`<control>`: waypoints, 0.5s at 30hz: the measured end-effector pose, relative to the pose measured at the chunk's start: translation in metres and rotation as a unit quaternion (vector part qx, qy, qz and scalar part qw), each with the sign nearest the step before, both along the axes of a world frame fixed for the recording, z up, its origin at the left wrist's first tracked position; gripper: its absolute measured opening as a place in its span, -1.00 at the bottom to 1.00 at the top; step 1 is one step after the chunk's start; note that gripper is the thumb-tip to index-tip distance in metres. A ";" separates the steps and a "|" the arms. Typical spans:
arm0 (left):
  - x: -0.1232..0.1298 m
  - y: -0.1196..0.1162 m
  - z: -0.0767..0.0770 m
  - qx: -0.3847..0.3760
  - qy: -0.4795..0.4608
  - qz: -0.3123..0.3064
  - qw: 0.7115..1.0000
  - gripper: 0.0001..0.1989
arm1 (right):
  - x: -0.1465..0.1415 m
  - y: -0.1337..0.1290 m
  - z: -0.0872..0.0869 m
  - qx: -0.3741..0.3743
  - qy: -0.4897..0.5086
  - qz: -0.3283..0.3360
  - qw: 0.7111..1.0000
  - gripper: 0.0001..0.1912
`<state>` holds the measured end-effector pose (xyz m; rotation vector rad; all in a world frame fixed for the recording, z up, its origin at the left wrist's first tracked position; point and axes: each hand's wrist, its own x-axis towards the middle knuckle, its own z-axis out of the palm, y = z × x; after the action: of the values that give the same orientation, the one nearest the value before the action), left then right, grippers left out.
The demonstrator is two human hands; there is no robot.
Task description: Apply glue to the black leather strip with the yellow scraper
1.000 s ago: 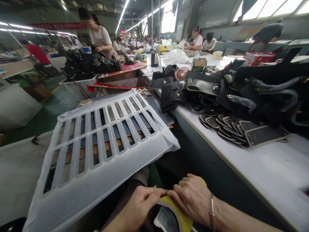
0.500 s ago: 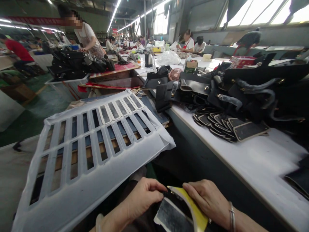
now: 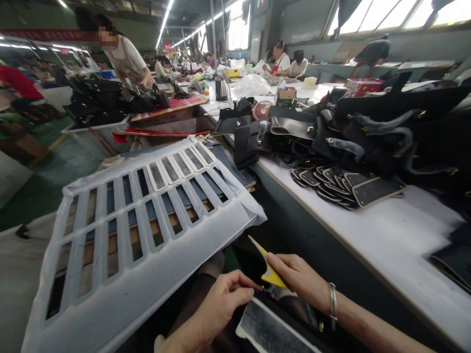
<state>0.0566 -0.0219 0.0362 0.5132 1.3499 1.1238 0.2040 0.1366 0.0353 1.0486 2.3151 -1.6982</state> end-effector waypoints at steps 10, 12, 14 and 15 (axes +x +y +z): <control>0.007 -0.021 -0.022 -0.008 -0.045 0.050 0.998 -0.46 | 0.013 -0.004 0.062 -0.165 0.096 -0.088 0.978 -0.34; 0.019 -0.033 -0.041 -0.067 -0.145 0.108 0.981 -0.34 | 0.029 -0.016 0.082 -0.195 0.113 -0.150 0.963 -0.41; 0.033 -0.043 -0.061 -0.131 -0.243 0.138 0.951 -0.25 | 0.047 -0.040 0.092 -0.226 0.129 -0.207 0.943 -0.47; 0.039 -0.047 -0.069 -0.149 -0.260 0.128 0.945 -0.21 | 0.055 -0.057 0.092 -0.249 0.135 -0.234 0.930 -0.48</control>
<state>0.0957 -0.0686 -0.0329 -0.1824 1.1031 1.1347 0.2595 0.0799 0.1270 1.3852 1.6595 -2.5680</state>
